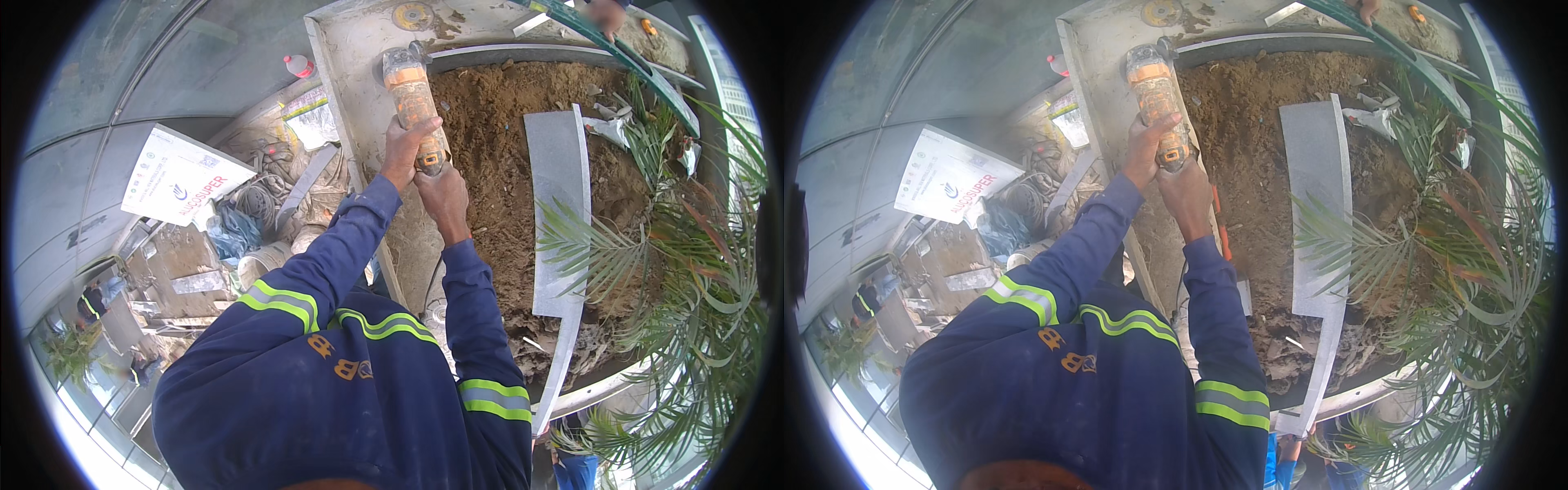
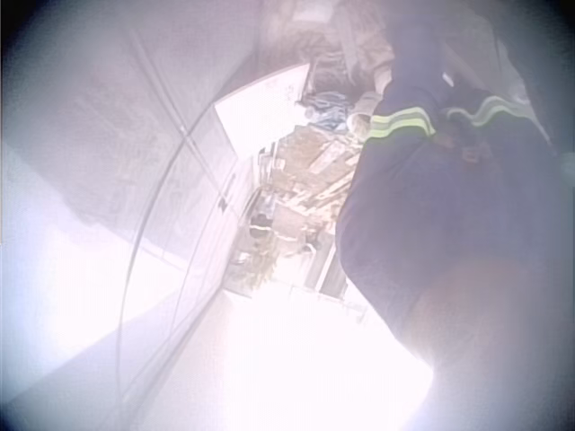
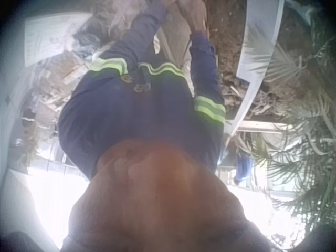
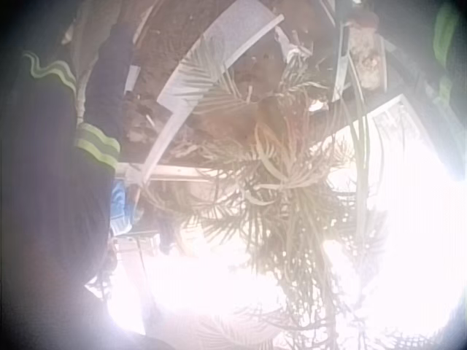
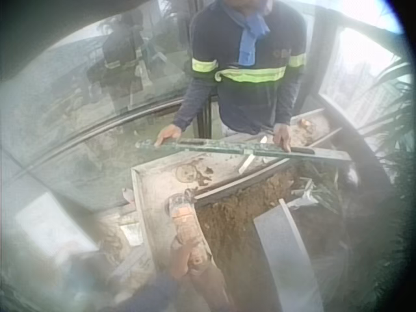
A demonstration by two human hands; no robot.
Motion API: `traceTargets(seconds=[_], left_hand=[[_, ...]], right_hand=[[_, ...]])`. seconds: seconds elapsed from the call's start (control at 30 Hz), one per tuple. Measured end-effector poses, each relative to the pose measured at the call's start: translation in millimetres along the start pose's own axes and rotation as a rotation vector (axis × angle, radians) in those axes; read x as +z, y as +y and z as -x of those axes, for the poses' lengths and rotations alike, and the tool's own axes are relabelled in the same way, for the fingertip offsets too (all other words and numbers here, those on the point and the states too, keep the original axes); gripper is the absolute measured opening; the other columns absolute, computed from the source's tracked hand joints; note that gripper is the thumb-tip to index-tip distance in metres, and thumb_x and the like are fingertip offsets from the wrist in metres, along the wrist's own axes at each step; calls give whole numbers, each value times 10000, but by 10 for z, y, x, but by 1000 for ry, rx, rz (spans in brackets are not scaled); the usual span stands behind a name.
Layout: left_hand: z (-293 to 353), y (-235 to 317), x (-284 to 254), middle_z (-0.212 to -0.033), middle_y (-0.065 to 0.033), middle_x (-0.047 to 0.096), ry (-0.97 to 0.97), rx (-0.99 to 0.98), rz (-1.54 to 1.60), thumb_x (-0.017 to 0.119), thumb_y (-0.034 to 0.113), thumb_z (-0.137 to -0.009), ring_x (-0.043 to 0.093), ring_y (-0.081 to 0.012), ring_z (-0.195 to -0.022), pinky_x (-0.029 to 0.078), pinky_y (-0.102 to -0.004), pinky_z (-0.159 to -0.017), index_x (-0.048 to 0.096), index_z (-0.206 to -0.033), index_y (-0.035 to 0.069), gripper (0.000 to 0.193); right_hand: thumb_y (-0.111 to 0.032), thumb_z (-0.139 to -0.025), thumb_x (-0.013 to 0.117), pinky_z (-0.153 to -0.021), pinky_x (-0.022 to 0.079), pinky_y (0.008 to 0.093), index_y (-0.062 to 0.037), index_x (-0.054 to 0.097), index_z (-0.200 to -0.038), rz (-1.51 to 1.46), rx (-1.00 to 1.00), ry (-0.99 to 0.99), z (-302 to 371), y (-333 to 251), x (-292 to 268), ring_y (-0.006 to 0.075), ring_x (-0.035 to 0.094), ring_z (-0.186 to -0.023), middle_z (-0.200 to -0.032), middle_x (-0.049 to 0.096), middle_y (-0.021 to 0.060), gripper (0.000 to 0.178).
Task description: The person positions a long metal strip along the edge of a concrete planter, then uses an angle grinder to cut the strip. Another worker assists by holding the strip in place during the cut.
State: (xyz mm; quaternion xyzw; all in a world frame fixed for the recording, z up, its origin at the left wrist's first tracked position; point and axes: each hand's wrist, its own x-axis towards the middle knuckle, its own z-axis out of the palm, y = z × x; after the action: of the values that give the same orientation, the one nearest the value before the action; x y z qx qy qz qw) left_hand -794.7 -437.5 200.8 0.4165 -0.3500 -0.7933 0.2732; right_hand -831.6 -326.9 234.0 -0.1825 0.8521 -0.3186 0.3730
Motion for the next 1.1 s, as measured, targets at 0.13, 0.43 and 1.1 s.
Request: traceTargets(seconds=[0.13,0.43,1.1], left_hand=[[-6,-8,-7,-1021,-84,657,1,7,0,829,155,-846,691,-176,-845,598,-348,-730,557,-1210,5,478],[-51,-26,-21,-998,-84,663,7,6,-19,820,142,-855,694,-183,-823,595,-354,-707,568,-1200,6,448],[34,37,69,-1006,-77,656,38,16,9,811,135,-854,681,-171,-806,587,-343,-694,575,-1197,15,433]], right_hand=[[-327,-823,732,-788,548,507,47,691,-1017,-6,-3,-5,19,-29,-25,444,721,-905,-928,739,271,424],[-324,-820,733,-793,546,507,58,693,-1002,15,5,6,7,-41,-26,452,718,-911,-931,734,282,425],[-334,-832,725,-796,542,504,61,695,-992,-26,2,-10,24,-70,-96,452,715,-907,-919,730,286,427]])
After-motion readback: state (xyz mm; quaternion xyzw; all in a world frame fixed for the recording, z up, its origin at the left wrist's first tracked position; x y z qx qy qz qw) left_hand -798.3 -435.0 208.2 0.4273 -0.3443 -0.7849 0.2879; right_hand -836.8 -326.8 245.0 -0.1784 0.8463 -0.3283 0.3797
